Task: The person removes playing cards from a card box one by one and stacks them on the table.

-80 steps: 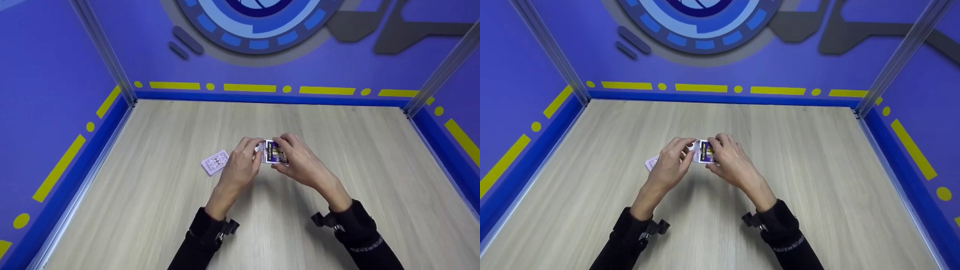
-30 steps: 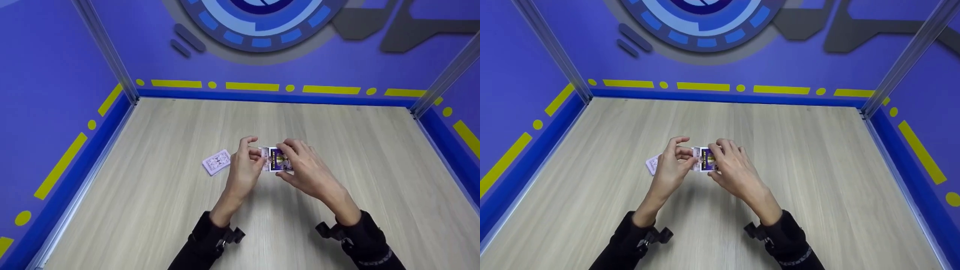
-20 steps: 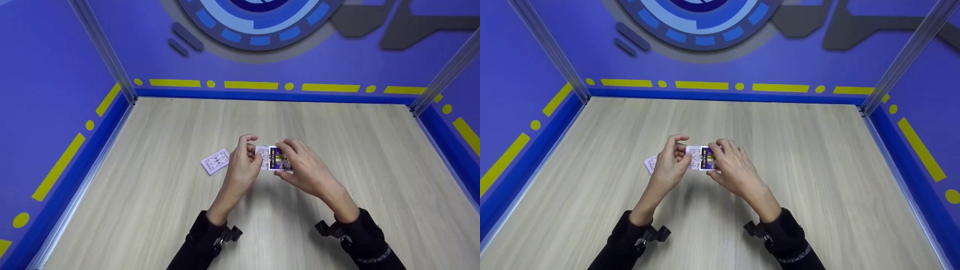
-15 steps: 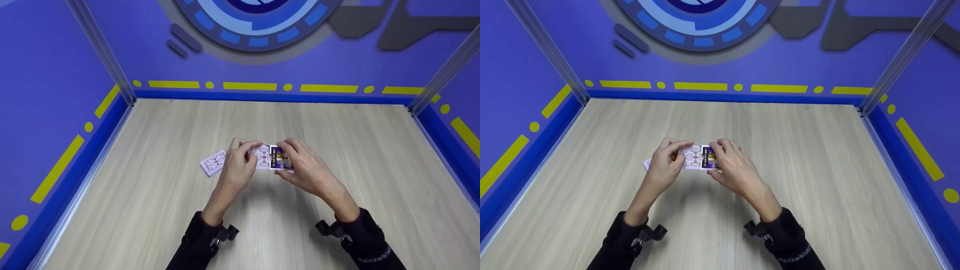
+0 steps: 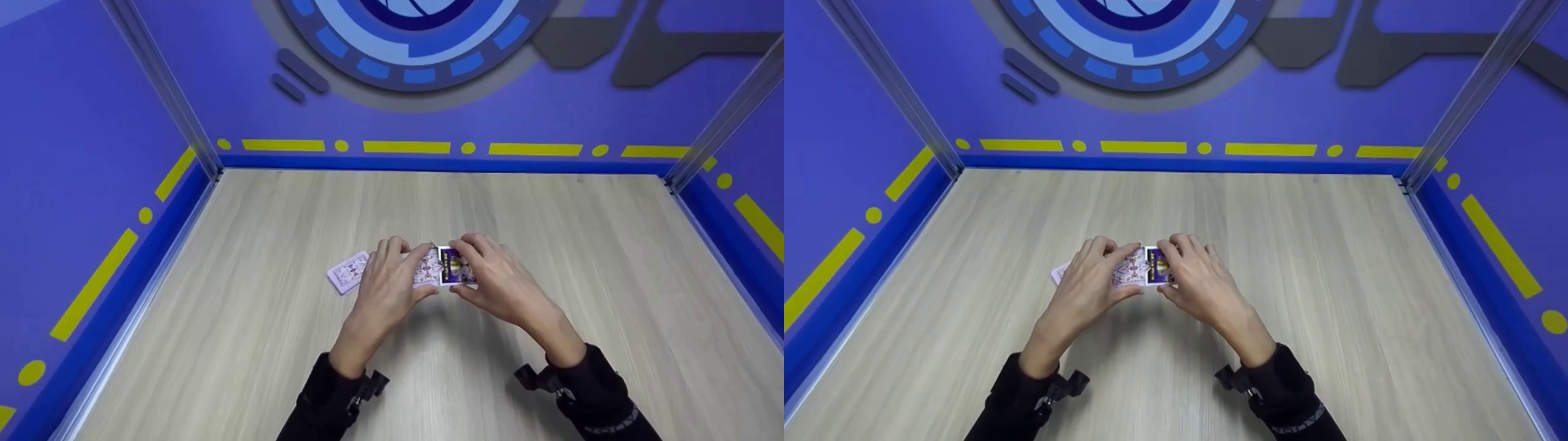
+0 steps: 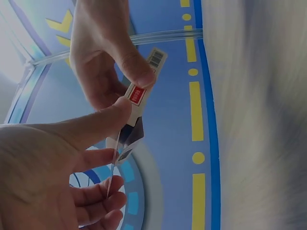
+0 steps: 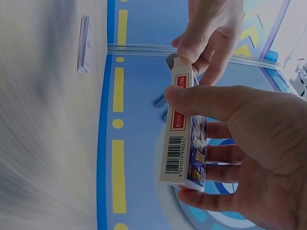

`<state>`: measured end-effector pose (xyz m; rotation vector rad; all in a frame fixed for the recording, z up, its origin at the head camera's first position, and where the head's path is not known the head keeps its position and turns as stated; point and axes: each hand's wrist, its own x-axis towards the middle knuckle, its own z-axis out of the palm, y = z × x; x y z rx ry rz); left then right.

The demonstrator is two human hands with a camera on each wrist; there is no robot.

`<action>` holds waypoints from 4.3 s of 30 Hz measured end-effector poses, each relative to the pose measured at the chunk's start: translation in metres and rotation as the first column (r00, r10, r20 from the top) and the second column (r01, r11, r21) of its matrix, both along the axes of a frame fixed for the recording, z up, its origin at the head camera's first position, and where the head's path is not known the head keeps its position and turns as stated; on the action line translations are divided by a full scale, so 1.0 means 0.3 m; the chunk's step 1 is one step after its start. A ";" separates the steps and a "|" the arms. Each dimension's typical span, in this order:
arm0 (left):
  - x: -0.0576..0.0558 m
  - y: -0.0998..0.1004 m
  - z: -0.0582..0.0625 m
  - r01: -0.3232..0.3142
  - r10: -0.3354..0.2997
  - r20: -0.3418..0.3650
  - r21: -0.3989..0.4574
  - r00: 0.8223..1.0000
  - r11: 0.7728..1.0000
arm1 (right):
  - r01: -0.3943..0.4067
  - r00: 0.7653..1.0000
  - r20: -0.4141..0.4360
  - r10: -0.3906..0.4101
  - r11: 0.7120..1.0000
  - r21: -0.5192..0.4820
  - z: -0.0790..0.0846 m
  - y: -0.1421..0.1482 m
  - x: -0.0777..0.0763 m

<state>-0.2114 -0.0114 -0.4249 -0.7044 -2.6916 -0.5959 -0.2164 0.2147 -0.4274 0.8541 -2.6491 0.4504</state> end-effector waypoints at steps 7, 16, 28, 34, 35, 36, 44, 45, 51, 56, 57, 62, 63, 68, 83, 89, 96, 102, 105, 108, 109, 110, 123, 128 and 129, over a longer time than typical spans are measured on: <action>-0.006 -0.005 -0.007 0.054 -0.056 -0.046 -0.043 0.997 0.998 | -0.021 1.000 0.021 0.021 1.000 -0.010 -0.009 0.006 -0.009; -0.046 -0.107 0.041 0.025 -0.024 -0.021 0.046 1.000 0.999 | 0.065 0.995 0.077 -0.062 0.997 -0.032 0.015 0.062 -0.034; -0.142 -0.272 -0.025 -0.262 0.231 0.260 0.091 0.938 0.961 | 0.082 0.996 0.043 -0.078 0.992 -0.091 0.012 0.109 -0.050; -0.198 -0.293 -0.107 -0.279 0.244 0.357 0.049 0.902 0.959 | 0.109 0.992 0.072 -0.102 0.988 -0.109 0.015 0.125 -0.051; -0.204 -0.295 -0.117 -0.280 0.245 0.364 0.044 0.898 0.959 | 0.110 0.992 0.073 -0.103 0.988 -0.111 0.016 0.127 -0.052; -0.210 -0.297 -0.127 -0.279 0.245 0.371 0.042 0.896 0.959 | 0.111 0.992 0.074 -0.103 0.987 -0.113 0.017 0.129 -0.053; -0.242 -0.303 -0.187 -0.285 0.258 0.405 0.008 0.877 0.958 | 0.118 0.990 0.091 -0.108 0.987 -0.112 0.018 0.124 -0.055; -0.245 -0.302 -0.193 -0.288 0.262 0.409 0.001 0.874 0.958 | 0.117 0.990 0.094 -0.106 0.987 -0.113 0.018 0.122 -0.055; -0.254 -0.295 -0.214 -0.289 0.286 0.443 -0.062 0.850 0.955 | 0.117 0.990 0.097 -0.107 0.987 -0.106 0.018 0.119 -0.053; -0.256 -0.292 -0.225 -0.306 0.307 0.463 -0.079 0.832 0.949 | 0.115 0.989 0.103 -0.104 0.988 -0.100 0.017 0.115 -0.054; -0.256 -0.291 -0.227 -0.307 0.309 0.465 -0.080 0.830 0.948 | 0.114 0.989 0.103 -0.104 0.988 -0.100 0.017 0.115 -0.054; -0.253 -0.286 -0.237 -0.297 0.300 0.466 -0.082 0.832 0.951 | 0.114 0.989 0.102 -0.104 0.989 -0.097 0.019 0.116 -0.052; -0.252 -0.284 -0.238 -0.294 0.299 0.469 -0.084 0.831 0.952 | 0.113 0.989 0.102 -0.103 0.989 -0.097 0.019 0.116 -0.052; -0.253 -0.278 -0.238 -0.284 0.297 0.464 -0.099 0.835 0.954 | 0.112 0.990 0.102 -0.102 0.989 -0.098 0.021 0.116 -0.051; -0.254 -0.266 -0.243 -0.287 0.311 0.451 -0.124 0.836 0.950 | 0.111 0.990 0.100 -0.101 0.989 -0.100 0.016 0.111 -0.050; -0.259 -0.267 -0.237 -0.288 0.311 0.467 -0.122 0.828 0.950 | 0.112 0.990 0.097 -0.102 0.989 -0.097 0.017 0.114 -0.052; -0.257 -0.281 -0.217 -0.317 0.311 0.513 -0.079 0.800 0.945 | 0.109 0.990 0.097 -0.099 0.989 -0.101 0.017 0.116 -0.054; -0.220 -0.253 -0.130 -0.383 0.345 0.258 0.116 0.902 0.916 | 0.109 0.991 0.089 -0.100 0.989 -0.100 0.019 0.114 -0.053; -0.165 -0.182 -0.062 -0.295 0.286 0.076 0.322 0.955 0.900 | 0.107 0.992 0.081 -0.099 0.989 -0.102 0.019 0.110 -0.051; -0.099 -0.097 -0.005 -0.147 0.172 -0.013 0.464 0.985 0.874 | 0.106 0.993 0.067 -0.100 0.990 -0.095 0.020 0.103 -0.047; -0.078 -0.069 0.008 -0.099 0.127 -0.022 0.494 0.992 0.864 | 0.105 0.993 0.063 -0.100 0.990 -0.091 0.021 0.100 -0.046; -0.061 -0.042 0.016 -0.055 0.079 -0.025 0.519 0.997 0.853 | 0.104 0.993 0.061 -0.099 0.991 -0.086 0.021 0.096 -0.044; -0.031 0.096 -0.039 0.064 -0.117 0.044 0.620 0.992 0.782 | 0.006 1.000 -0.010 -0.006 0.999 -0.039 0.020 0.010 -0.004; -0.046 0.086 -0.056 0.037 -0.107 0.080 0.610 0.991 0.792 | -0.009 1.000 -0.019 0.009 0.999 -0.034 0.016 -0.008 0.001; -0.050 0.084 -0.059 0.035 -0.116 0.092 0.616 0.989 0.787 | -0.012 1.000 -0.019 0.011 0.999 -0.035 0.016 -0.009 0.001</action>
